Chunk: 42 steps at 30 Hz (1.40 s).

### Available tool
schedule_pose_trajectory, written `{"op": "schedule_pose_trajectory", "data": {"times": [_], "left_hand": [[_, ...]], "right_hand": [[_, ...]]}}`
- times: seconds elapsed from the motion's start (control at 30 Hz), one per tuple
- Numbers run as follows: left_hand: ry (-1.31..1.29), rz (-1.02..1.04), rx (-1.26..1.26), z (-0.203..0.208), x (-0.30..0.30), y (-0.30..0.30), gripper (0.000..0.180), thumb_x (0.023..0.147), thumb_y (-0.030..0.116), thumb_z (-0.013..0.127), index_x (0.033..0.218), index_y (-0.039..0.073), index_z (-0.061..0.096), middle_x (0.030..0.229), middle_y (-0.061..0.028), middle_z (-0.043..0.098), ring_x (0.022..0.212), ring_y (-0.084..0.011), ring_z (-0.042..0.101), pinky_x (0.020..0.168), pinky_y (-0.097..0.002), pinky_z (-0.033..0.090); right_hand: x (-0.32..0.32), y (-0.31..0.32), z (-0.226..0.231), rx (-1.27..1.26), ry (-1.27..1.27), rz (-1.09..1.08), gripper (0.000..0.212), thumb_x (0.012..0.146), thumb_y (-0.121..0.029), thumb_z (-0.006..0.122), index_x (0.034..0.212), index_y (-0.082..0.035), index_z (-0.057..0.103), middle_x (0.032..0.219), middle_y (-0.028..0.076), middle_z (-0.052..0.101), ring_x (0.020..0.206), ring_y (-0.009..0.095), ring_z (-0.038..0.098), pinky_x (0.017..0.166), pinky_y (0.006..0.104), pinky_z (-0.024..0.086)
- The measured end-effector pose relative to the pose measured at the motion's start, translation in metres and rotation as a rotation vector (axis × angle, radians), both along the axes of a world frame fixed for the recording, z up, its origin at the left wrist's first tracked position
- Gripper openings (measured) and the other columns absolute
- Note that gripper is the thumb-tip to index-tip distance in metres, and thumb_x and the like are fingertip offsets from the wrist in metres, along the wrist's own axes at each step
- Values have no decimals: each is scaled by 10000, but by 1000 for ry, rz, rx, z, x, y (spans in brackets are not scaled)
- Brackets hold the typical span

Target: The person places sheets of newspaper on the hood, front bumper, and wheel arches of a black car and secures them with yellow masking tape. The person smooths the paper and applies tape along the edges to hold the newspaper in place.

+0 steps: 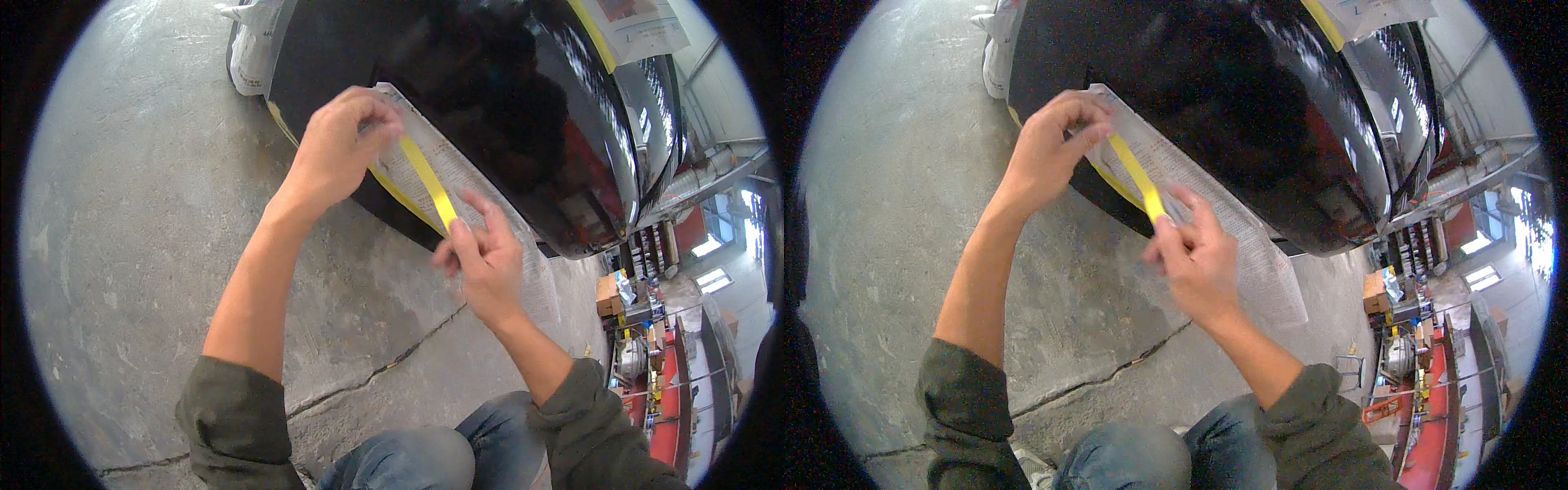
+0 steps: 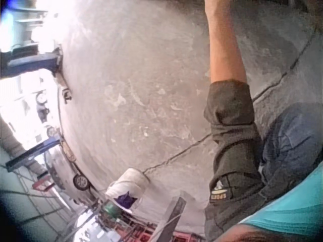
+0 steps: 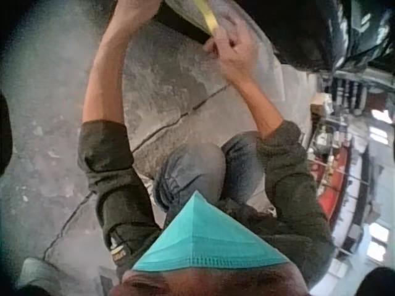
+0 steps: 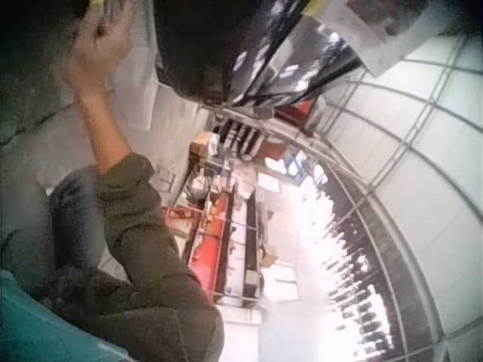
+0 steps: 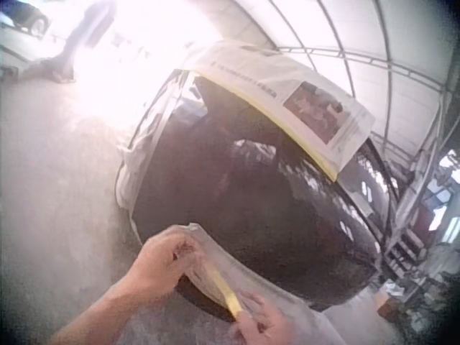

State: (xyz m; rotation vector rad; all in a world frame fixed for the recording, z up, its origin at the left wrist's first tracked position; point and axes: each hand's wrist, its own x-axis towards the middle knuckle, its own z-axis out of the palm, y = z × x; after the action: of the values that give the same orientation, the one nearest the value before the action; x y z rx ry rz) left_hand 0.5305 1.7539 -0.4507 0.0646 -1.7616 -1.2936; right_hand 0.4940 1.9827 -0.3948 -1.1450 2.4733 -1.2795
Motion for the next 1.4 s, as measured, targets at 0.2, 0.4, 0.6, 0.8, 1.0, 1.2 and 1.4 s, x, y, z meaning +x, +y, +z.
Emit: {"op": "schedule_pose_trajectory", "data": {"times": [0.2, 0.4, 0.6, 0.8, 1.0, 1.2, 1.4], "left_hand": [[65, 177, 59, 0, -11, -8, 174, 973, 137, 679, 1046, -19, 656, 981, -81, 698, 877, -144, 658, 801, -290, 528], [-5, 174, 191, 5, -15, -6, 247, 891, 117, 774, 1060, -20, 657, 877, -63, 703, 800, -118, 656, 741, -274, 544], [26, 286, 143, 10, -20, -7, 263, 841, 160, 828, 971, -17, 683, 816, -45, 700, 746, -91, 644, 688, -260, 542], [66, 332, 214, 11, -28, -4, 232, 788, 150, 856, 867, -23, 722, 825, -113, 697, 712, -192, 677, 670, -315, 560], [44, 351, 213, 13, -29, -4, 248, 774, 170, 869, 862, -17, 731, 789, -114, 701, 692, -202, 683, 672, -319, 564], [-3, 383, 249, 17, -30, -1, 234, 778, 157, 874, 864, -11, 737, 806, -113, 712, 712, -189, 707, 662, -299, 578], [-59, 397, 422, 27, -24, 0, 274, 764, 142, 895, 912, -6, 719, 824, -94, 726, 721, -162, 723, 697, -261, 590]], "right_hand": [[-34, 40, 9, 287, 28, -239, 270, 981, -226, 650, 1084, 19, 702, 619, 58, 660, 495, 86, 591, 480, 252, 457], [-57, 19, 12, 202, 190, -336, 346, 955, -272, 694, 794, 32, 732, 583, 51, 645, 449, 84, 561, 458, 259, 437], [-59, 11, 8, 101, 214, -359, 378, 950, -283, 701, 753, 39, 713, 581, 58, 651, 453, 81, 563, 458, 265, 436], [-59, 8, 4, 26, 176, -360, 371, 963, -263, 697, 746, 38, 701, 602, 64, 665, 454, 80, 567, 443, 257, 433], [-57, 5, 3, -7, 146, -390, 380, 967, -271, 697, 756, 45, 697, 616, 78, 672, 443, 91, 567, 437, 256, 431], [-57, 5, 4, 16, 179, -393, 380, 968, -270, 695, 763, 51, 698, 623, 85, 677, 440, 94, 566, 432, 261, 426], [-58, 6, 4, 9, 172, -372, 368, 969, -261, 691, 775, 51, 707, 630, 88, 682, 443, 89, 566, 431, 253, 425]]}}
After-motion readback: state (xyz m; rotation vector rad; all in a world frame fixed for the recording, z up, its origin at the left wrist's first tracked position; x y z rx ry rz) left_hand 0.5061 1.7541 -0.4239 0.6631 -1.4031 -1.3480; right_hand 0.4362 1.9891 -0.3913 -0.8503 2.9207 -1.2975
